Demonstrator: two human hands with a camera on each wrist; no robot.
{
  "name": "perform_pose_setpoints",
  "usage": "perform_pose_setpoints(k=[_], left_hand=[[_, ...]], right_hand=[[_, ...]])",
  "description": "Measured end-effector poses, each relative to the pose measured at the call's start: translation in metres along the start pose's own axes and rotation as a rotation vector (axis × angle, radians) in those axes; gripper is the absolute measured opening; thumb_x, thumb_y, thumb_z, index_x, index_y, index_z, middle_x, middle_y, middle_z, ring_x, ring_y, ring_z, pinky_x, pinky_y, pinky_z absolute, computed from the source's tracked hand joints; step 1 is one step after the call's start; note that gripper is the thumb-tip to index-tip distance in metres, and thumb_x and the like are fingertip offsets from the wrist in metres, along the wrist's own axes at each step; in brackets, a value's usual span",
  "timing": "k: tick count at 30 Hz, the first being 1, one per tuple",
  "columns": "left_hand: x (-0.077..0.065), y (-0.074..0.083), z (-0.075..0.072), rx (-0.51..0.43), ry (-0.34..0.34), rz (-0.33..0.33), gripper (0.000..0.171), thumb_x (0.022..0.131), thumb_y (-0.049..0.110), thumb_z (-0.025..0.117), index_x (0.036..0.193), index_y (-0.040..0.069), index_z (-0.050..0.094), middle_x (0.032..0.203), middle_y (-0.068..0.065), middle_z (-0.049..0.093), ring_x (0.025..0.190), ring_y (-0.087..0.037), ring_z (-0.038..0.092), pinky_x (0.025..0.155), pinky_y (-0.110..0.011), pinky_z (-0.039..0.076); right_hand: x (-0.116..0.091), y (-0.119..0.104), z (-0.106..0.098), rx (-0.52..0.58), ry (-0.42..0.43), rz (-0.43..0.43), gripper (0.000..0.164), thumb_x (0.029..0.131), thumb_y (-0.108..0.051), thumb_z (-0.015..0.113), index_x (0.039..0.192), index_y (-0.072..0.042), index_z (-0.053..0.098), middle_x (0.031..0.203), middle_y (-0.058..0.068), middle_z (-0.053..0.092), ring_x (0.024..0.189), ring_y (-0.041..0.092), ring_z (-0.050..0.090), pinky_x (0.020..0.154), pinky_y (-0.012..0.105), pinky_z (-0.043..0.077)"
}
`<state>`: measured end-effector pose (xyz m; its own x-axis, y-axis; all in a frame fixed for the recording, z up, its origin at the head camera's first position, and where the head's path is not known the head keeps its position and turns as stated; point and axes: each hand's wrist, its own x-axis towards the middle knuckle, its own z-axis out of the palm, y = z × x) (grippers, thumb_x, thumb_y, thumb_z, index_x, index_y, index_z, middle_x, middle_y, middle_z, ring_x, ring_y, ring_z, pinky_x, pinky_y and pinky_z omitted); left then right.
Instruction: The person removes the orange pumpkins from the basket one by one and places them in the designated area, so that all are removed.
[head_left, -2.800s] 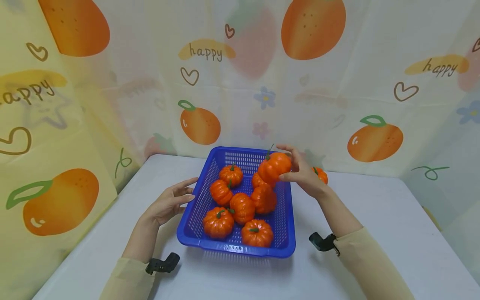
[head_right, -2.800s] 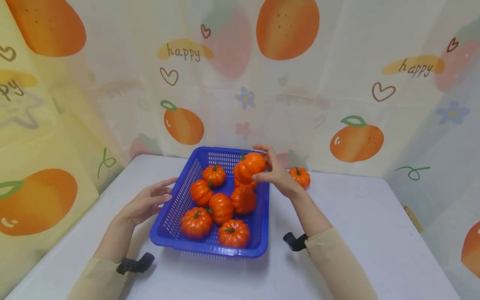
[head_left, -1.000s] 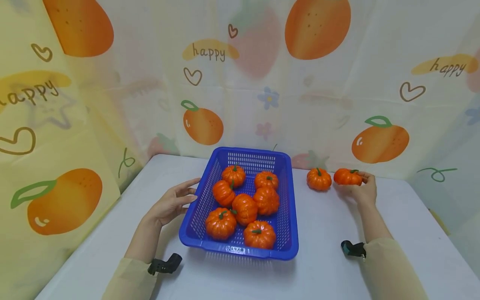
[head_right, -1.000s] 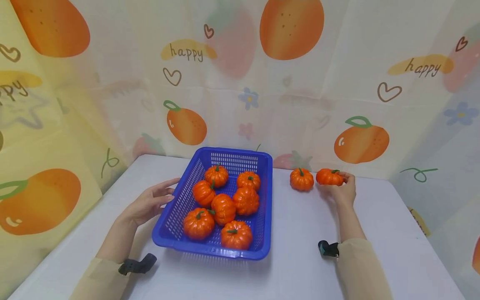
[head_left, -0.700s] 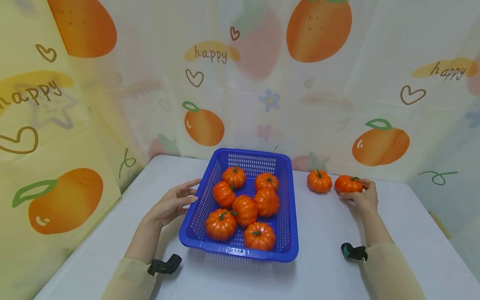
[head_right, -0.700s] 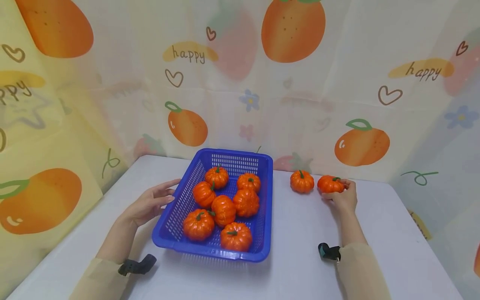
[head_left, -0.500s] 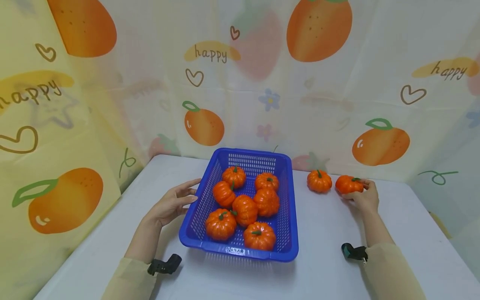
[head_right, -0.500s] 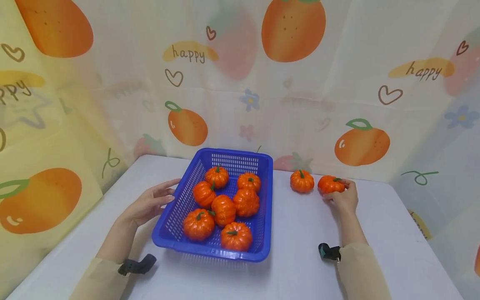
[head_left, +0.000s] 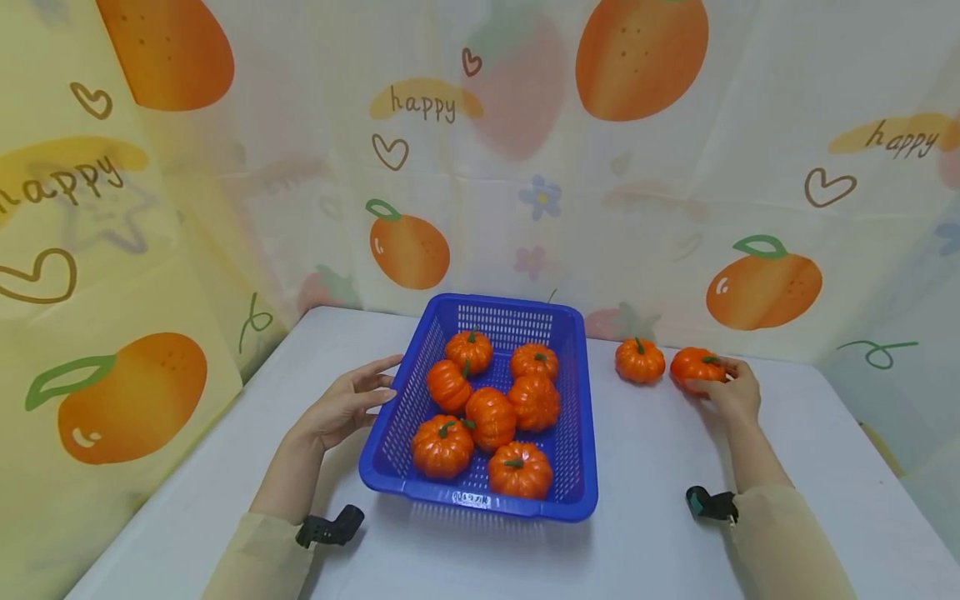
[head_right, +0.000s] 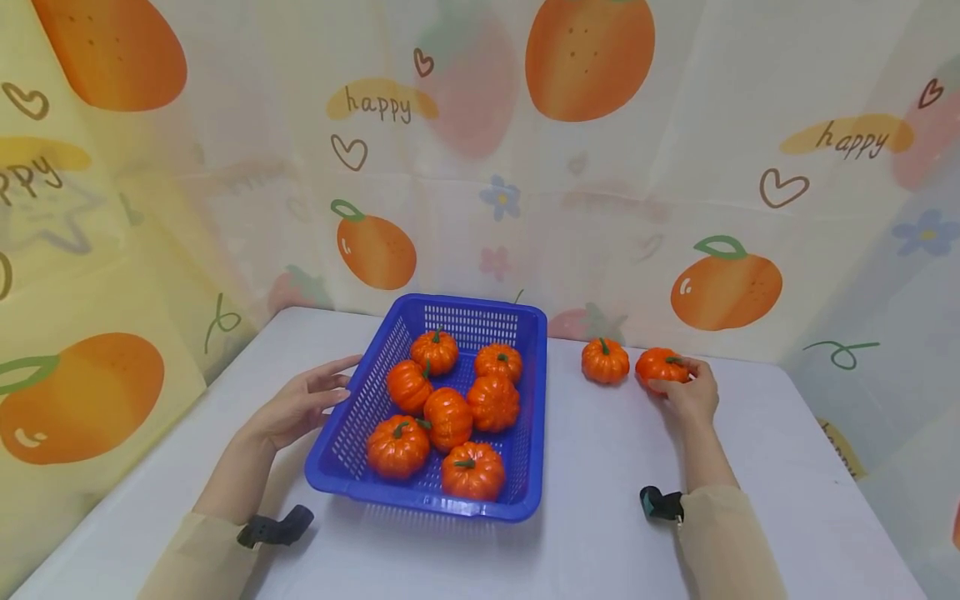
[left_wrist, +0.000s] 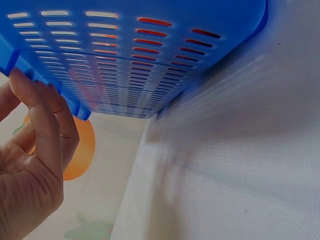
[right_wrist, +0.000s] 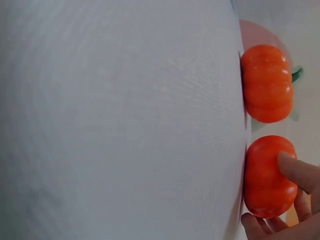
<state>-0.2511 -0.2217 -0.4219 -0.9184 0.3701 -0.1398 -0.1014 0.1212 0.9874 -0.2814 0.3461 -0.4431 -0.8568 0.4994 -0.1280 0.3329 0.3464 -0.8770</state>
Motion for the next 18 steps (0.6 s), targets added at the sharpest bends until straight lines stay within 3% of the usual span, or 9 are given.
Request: perform_pose_setpoints(k=[10, 18], left_hand=[[-0.0034, 0.0046, 0.0012, -0.005, -0.002, 0.01, 0.067, 0.096, 0.017, 0.061, 0.155, 0.013, 0.03, 0.112, 0.002, 0.06, 0.098, -0.011, 0.066, 0.084, -0.03, 0.058], [-0.0036, 0.0053, 0.0022, -0.011, -0.003, 0.009, 0.067, 0.095, 0.017, 0.061, 0.155, 0.013, 0.031, 0.112, 0.002, 0.06, 0.098, -0.011, 0.066, 0.084, -0.031, 0.057]], right_hand=[[-0.0067, -0.0049, 0.0013, -0.006, -0.004, 0.009, 0.075, 0.09, -0.02, 0.067, 0.151, 0.0, 0.028, 0.161, 0.026, 0.022, 0.149, 0.045, 0.021, 0.122, 0.058, 0.023], [-0.0038, -0.0084, 0.0037, -0.004, 0.047, -0.005, 0.078, 0.091, -0.03, 0.068, 0.152, -0.003, 0.028, 0.161, 0.025, 0.022, 0.149, 0.043, 0.021, 0.122, 0.058, 0.023]])
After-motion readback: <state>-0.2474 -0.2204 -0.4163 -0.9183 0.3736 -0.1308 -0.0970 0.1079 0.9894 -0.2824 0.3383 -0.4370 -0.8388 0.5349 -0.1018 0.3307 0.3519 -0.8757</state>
